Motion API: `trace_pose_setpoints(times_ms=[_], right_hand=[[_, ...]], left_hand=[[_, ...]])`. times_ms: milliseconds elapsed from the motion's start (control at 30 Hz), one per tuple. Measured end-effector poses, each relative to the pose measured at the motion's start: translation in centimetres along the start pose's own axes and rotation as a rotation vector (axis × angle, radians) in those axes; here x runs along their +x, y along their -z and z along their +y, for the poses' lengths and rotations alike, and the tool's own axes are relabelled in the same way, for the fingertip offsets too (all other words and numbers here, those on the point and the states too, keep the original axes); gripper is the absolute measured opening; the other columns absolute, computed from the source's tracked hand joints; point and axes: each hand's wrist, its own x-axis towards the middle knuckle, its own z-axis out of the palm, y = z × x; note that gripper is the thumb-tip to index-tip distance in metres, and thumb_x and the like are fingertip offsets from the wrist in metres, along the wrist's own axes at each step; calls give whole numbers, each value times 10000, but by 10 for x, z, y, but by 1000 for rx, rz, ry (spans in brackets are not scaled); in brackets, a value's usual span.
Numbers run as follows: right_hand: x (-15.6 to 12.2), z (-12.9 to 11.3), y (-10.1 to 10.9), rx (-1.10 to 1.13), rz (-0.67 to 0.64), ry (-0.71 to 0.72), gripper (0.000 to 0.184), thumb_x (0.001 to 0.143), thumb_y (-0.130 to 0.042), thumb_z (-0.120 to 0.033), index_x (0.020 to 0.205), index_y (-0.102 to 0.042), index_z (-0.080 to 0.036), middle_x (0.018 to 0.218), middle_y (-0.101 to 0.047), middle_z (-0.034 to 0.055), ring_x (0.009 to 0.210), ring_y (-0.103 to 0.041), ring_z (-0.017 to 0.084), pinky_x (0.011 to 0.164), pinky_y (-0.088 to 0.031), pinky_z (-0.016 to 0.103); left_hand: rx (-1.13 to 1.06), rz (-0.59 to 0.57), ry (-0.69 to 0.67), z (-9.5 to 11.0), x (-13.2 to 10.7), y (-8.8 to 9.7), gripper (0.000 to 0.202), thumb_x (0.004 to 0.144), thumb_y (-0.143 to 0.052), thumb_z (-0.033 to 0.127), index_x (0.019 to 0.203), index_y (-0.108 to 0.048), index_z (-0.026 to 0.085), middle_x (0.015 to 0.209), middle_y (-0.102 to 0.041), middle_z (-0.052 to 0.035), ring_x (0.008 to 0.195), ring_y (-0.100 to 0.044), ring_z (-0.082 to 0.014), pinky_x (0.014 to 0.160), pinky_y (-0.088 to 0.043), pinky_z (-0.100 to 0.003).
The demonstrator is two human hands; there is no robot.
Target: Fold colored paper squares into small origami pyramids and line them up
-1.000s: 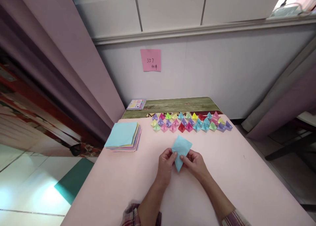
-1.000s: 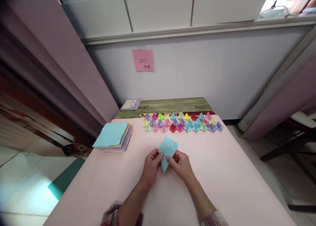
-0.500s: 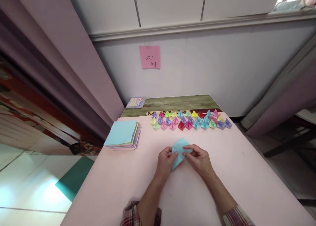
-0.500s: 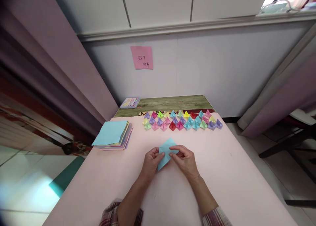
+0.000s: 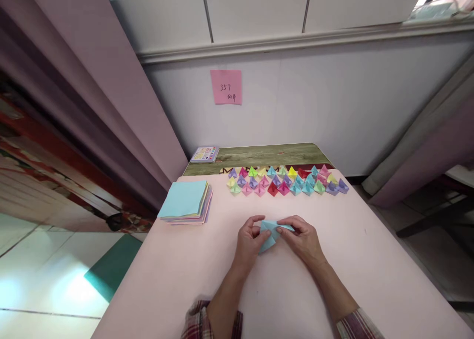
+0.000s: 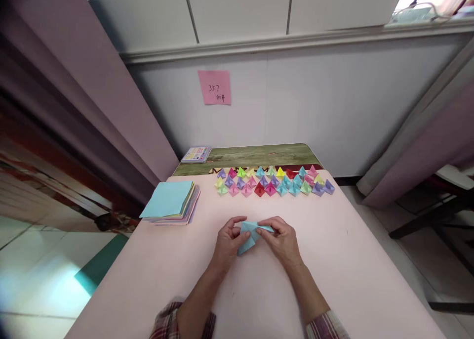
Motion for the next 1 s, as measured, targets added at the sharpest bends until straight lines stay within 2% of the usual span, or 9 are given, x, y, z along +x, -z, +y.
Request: trace_pose_setpoints(times_ms=[67,133,233,300,467,567,667,833,1000], right_hand=[[1,-1,1,16,-7,8,218,742,-738,-429,824,-764,-229,1031,-666,98,919,-626,239,639,-516,285],[0,-1,0,73,-13,-54,236,734,-739,-448,787,-752,-218,1061,-668,94,894,-631,230,628,-515,280],[-2,-1,-4,219,-28,-226,296,721,-747,-479,772,-712,-190,740,-681,43,609,-598,161,520,-475,254],[-4,-4,-10,366,-17,-294,334,729,-736,-501,839,-694,-189,621,-639,4,542,-573,146,511,-476,255],[-7,-15,-26,623,-96,-273,396,728,-765,-450,1023,-656,-208,920,-711,64,802,-665,201,750,-548,338],[-8,-17,-34,569,-113,-240,338,723,-773,-431,941,-669,-194,897,-717,70,804,-663,205,751,-540,325],[-9,-12,-35,471,-34,-231,322,757,-716,-487,841,-657,-181,791,-704,54,704,-641,192,644,-527,292],[-10,-6,-30,206,208,-220,329,789,-663,-501,829,-638,-176,655,-637,2,521,-542,128,462,-430,218],[-14,-14,-35,162,143,-140,283,799,-674,-440,913,-656,-182,772,-687,33,621,-630,160,555,-514,243]], left_hand=[[8,-47,-28,1,-1,0,561,712,-768,306,1226,-570,199,593,-583,61,518,-475,-69,517,-344,-178],[9,-106,-38,2,-1,0,432,735,-747,319,1123,-635,166,680,-629,18,585,-517,-85,561,-378,-193],[31,-135,-40,3,-3,-2,242,749,-731,341,830,-684,117,686,-620,-8,608,-516,-94,571,-380,-202],[20,-106,-21,2,-3,-4,235,731,-747,335,766,-669,116,645,-591,5,584,-493,-88,553,-366,-199],[-189,100,10,-2,-2,-7,242,705,-765,328,792,-645,136,691,-602,11,616,-520,-96,606,-422,-216],[-150,138,-34,-4,-2,-9,238,714,-754,333,779,-644,133,699,-603,5,631,-527,-100,612,-433,-216],[-21,132,-86,-4,-3,-9,225,744,-726,330,814,-646,132,732,-613,-13,667,-548,-115,630,-456,-226],[308,331,-398,0,-6,-10,238,792,-677,264,1007,-620,180,928,-625,-41,795,-589,-139,745,-498,-264],[473,184,-491,-1,-7,-13,170,854,-581,224,1000,-663,195,972,-644,-66,878,-625,-174,770,-529,-293]])
